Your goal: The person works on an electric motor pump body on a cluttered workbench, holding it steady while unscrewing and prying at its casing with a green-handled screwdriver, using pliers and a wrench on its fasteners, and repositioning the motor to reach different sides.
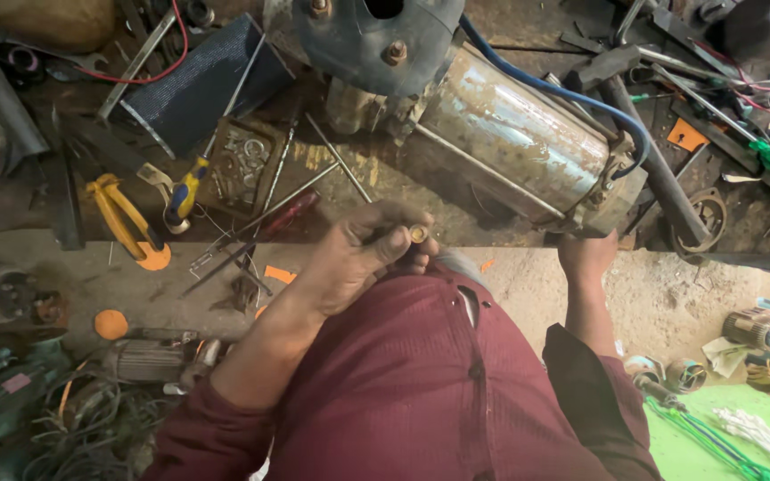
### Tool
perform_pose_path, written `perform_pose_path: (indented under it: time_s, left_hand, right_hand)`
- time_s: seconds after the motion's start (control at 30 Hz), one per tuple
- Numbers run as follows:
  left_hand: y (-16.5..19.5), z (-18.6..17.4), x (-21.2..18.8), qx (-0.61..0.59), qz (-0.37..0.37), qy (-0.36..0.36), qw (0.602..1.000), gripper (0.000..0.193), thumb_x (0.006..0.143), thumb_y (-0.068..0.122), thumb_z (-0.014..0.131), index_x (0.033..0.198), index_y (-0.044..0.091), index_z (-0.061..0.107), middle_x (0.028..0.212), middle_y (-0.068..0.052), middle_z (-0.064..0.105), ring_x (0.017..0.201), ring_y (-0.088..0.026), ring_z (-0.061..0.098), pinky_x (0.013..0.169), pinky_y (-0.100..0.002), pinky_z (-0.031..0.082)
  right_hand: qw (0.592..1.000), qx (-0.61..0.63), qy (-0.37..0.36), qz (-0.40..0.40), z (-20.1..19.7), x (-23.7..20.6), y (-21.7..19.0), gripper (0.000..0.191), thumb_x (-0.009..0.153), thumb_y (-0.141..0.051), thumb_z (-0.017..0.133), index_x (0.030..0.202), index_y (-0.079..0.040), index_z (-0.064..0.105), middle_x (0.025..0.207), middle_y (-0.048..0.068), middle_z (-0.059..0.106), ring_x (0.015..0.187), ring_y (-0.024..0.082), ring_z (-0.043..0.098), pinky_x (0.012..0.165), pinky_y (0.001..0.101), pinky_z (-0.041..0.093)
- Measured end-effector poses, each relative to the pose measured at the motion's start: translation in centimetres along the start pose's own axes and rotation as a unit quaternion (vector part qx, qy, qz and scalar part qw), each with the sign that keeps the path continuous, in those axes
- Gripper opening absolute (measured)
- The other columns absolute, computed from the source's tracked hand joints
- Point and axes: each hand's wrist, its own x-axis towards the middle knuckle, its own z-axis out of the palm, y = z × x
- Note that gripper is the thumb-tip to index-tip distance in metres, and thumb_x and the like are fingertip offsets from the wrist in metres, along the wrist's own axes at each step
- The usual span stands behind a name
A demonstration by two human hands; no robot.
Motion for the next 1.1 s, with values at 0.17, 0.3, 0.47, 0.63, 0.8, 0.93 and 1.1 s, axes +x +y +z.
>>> perform_pose_path:
  time_s: [0.17, 0.3, 0.47, 0.63, 0.8, 0.93, 1.1]
  left_hand:
    - [-0.9, -2.0, 0.9, 0.082, 0.059, -0.008, 0.995, 0.026, 0.103, 0.015, 0.067, 0.126, 0.006, 0.071, 0.107, -0.007, 0.077, 0.097, -0.014, 0.071, 0.089, -0.031, 0.061]
    - [-2.8, -4.8, 3.8, 0.468, 0.082, 0.117, 0.872, 0.021, 0.098, 0.019, 0.072, 0.114, 0.004, 0.072, 0.103, -0.013, 0.075, 0.099, -0.026, 0.071, 0.088, -0.037, 0.057]
    - [-4.8, -8.7, 6.8, 0.696, 0.132, 0.146, 0.69, 0.024, 0.088, 0.017, 0.07, 0.11, 0.008, 0.073, 0.111, -0.019, 0.07, 0.101, -0.042, 0.067, 0.087, -0.048, 0.054]
    - [-5.6, -9.9, 8.6, 0.741, 0.108, 0.139, 0.647, 0.026, 0.088, 0.015, 0.069, 0.114, 0.011, 0.071, 0.114, -0.016, 0.069, 0.107, -0.039, 0.065, 0.091, -0.049, 0.052]
    - [-5.4, -9.9, 8.3, 0.739, 0.104, 0.16, 0.646, 0.031, 0.089, 0.013, 0.068, 0.12, 0.012, 0.069, 0.118, -0.016, 0.067, 0.11, -0.039, 0.063, 0.091, -0.049, 0.051]
    - [-5.8, -9.6, 7.6, 0.75, 0.088, 0.189, 0.627, 0.032, 0.089, 0.007, 0.063, 0.12, 0.013, 0.071, 0.12, -0.015, 0.066, 0.113, -0.039, 0.062, 0.092, -0.048, 0.051]
    - [-6.8, -8.8, 7.8, 0.792, 0.085, 0.212, 0.566, 0.031, 0.087, 0.005, 0.06, 0.114, 0.014, 0.071, 0.117, -0.013, 0.067, 0.114, -0.036, 0.062, 0.094, -0.046, 0.051]
  right_hand:
    - [1.0, -0.013, -0.012, 0.01, 0.0, 0.4, 0.2, 0.02, 0.09, -0.016, 0.072, 0.104, -0.002, 0.072, 0.097, 0.022, 0.072, 0.093, 0.044, 0.068, 0.079, 0.0507, 0.054]
    - [1.0, 0.0, -0.009, 0.018, 0.2, 0.5, 0.3, 0.02, 0.089, -0.015, 0.071, 0.105, -0.002, 0.072, 0.099, 0.022, 0.072, 0.095, 0.044, 0.069, 0.079, 0.0506, 0.054]
    - [0.999, -0.009, -0.007, 0.046, 0.3, 0.6, -0.1, 0.026, 0.088, -0.017, 0.07, 0.11, -0.003, 0.07, 0.105, 0.023, 0.072, 0.099, 0.046, 0.067, 0.081, 0.0513, 0.053]
    - [0.998, 0.023, -0.027, 0.059, -0.3, 1.1, -0.9, 0.029, 0.09, -0.02, 0.069, 0.114, -0.003, 0.07, 0.109, 0.024, 0.071, 0.104, 0.046, 0.066, 0.084, 0.0511, 0.053]
    - [0.996, 0.059, -0.049, 0.034, -0.8, 1.4, -0.7, 0.032, 0.089, -0.021, 0.069, 0.115, -0.003, 0.07, 0.109, 0.024, 0.071, 0.103, 0.046, 0.066, 0.084, 0.0503, 0.052]
    - [0.995, 0.031, -0.077, -0.057, -1.0, 1.9, 0.5, 0.03, 0.089, -0.016, 0.066, 0.115, -0.003, 0.07, 0.11, 0.024, 0.07, 0.105, 0.047, 0.065, 0.088, 0.0511, 0.053]
    - [0.99, 0.047, -0.107, -0.077, -1.8, 2.6, 1.1, 0.041, 0.08, -0.016, 0.077, 0.117, -0.001, 0.068, 0.11, 0.024, 0.069, 0.104, 0.047, 0.064, 0.086, 0.0519, 0.052]
